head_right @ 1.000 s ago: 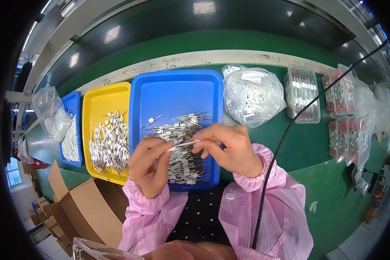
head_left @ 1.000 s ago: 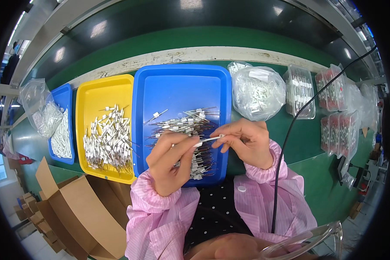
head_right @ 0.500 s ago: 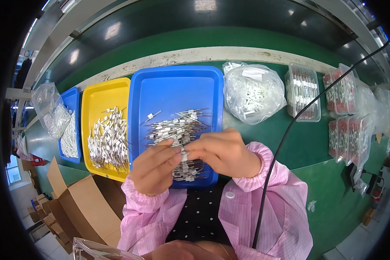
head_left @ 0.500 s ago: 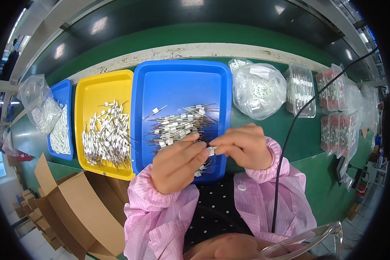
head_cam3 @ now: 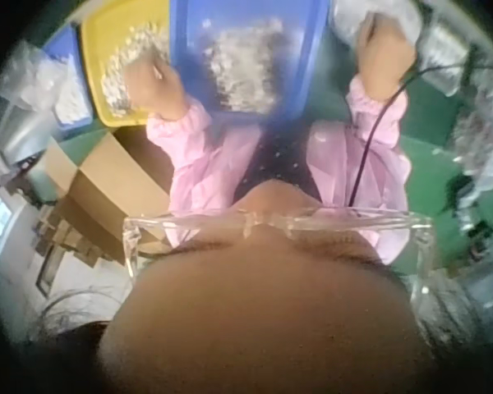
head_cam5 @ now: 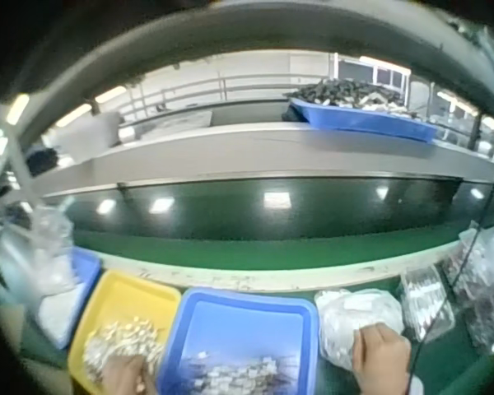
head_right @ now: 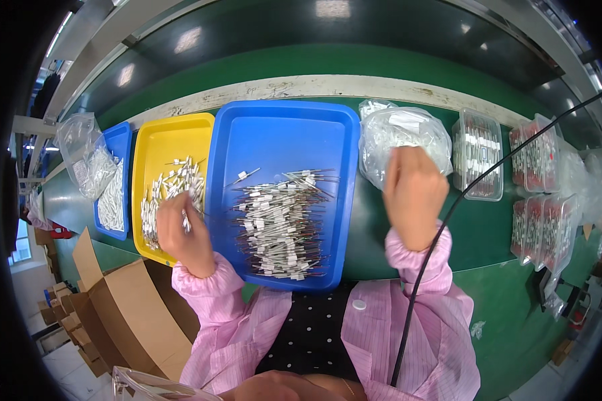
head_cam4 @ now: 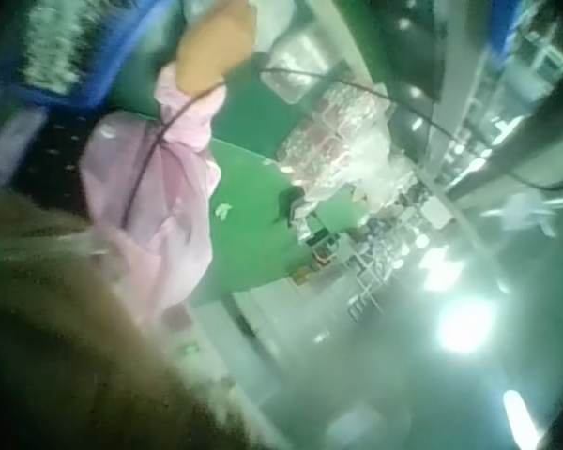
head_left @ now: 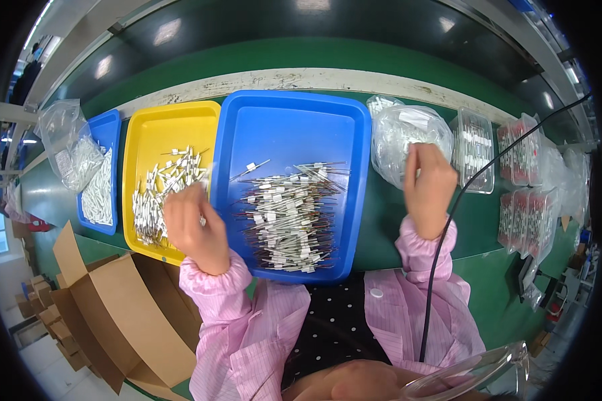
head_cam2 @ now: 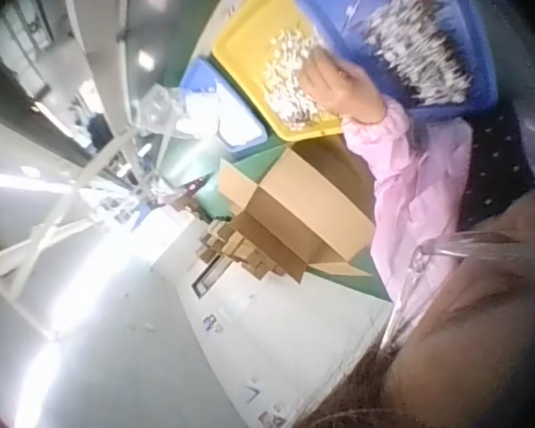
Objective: Assembling small plastic and metal components at a factory workstation.
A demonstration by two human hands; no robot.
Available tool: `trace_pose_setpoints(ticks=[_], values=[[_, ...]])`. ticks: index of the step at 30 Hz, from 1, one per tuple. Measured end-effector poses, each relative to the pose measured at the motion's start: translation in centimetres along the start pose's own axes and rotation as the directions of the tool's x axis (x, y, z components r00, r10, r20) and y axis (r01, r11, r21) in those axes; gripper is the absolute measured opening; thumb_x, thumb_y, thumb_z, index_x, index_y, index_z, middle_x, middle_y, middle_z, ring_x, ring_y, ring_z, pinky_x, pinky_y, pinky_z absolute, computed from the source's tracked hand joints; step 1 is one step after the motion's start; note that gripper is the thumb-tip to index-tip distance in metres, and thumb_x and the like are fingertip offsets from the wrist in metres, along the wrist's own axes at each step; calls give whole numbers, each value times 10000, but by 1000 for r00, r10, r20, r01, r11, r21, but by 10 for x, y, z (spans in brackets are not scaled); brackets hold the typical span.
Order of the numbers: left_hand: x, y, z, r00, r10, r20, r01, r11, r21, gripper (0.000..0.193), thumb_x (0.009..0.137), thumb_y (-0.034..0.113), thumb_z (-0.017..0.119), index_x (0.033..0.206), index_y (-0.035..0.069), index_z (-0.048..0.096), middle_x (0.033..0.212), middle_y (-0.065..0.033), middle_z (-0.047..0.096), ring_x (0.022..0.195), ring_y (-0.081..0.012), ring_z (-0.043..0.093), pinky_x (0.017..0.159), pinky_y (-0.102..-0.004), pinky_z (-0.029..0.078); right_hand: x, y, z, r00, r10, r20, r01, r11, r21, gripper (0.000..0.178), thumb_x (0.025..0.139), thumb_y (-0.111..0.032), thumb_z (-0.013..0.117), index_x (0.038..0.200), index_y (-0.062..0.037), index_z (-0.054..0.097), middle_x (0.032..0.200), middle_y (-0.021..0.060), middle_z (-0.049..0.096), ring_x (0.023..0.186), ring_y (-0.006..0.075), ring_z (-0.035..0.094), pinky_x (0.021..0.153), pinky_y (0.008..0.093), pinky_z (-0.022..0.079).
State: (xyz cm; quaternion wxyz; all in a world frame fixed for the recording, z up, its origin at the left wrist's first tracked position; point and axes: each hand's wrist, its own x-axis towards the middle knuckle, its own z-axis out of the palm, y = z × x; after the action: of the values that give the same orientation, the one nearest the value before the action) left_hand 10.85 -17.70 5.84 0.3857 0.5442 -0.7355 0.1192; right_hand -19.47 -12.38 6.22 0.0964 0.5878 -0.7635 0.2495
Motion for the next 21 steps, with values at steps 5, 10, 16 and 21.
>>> trace_pose_setpoints(ticks=[5, 10, 16, 21], values=[[7, 8, 27, 933, 173, 315, -197, 979, 46, 277, 717, -75, 596, 985, -10, 619, 1055, -154, 584, 952, -329, 560, 838, -407, 462, -3, 37, 37, 978, -150, 143, 164, 983, -88, 45, 729, 23, 617, 750, 24, 577, 820, 174, 567, 743, 350, 597, 626, 416, 485], [1, 2, 70, 766, 151, 625, -163, 986, -40, 130, 732, -29, 609, 857, -8, 577, 905, -147, 578, 826, -327, 547, 755, -427, 452, -4, 47, 41, 980, -116, 160, 102, 991, 91, 61, 719, 33, 638, 772, 28, 608, 752, 177, 590, 672, 367, 604, 604, 424, 491], [6, 3, 72, 840, 228, 492, -172, 972, -158, 134, 705, -66, 596, 820, -8, 558, 778, -141, 572, 750, -310, 570, 693, -416, 457, 0, 40, 26, 997, -41, -71, 58, 962, 267, 141, 775, 57, 627, 915, 42, 632, 762, 175, 657, 642, 293, 657, 559, 343, 510], [18, 56, 26, 934, 136, 331, 121, 751, -649, 125, 797, -83, 606, 912, -36, 619, 830, -146, 623, 760, -270, 608, 669, -327, 468, -11, -5, -3, 960, 125, 249, -275, 295, 915, 137, 853, 78, 564, 974, 52, 623, 792, 135, 685, 672, 181, 678, 548, 243, 512]])
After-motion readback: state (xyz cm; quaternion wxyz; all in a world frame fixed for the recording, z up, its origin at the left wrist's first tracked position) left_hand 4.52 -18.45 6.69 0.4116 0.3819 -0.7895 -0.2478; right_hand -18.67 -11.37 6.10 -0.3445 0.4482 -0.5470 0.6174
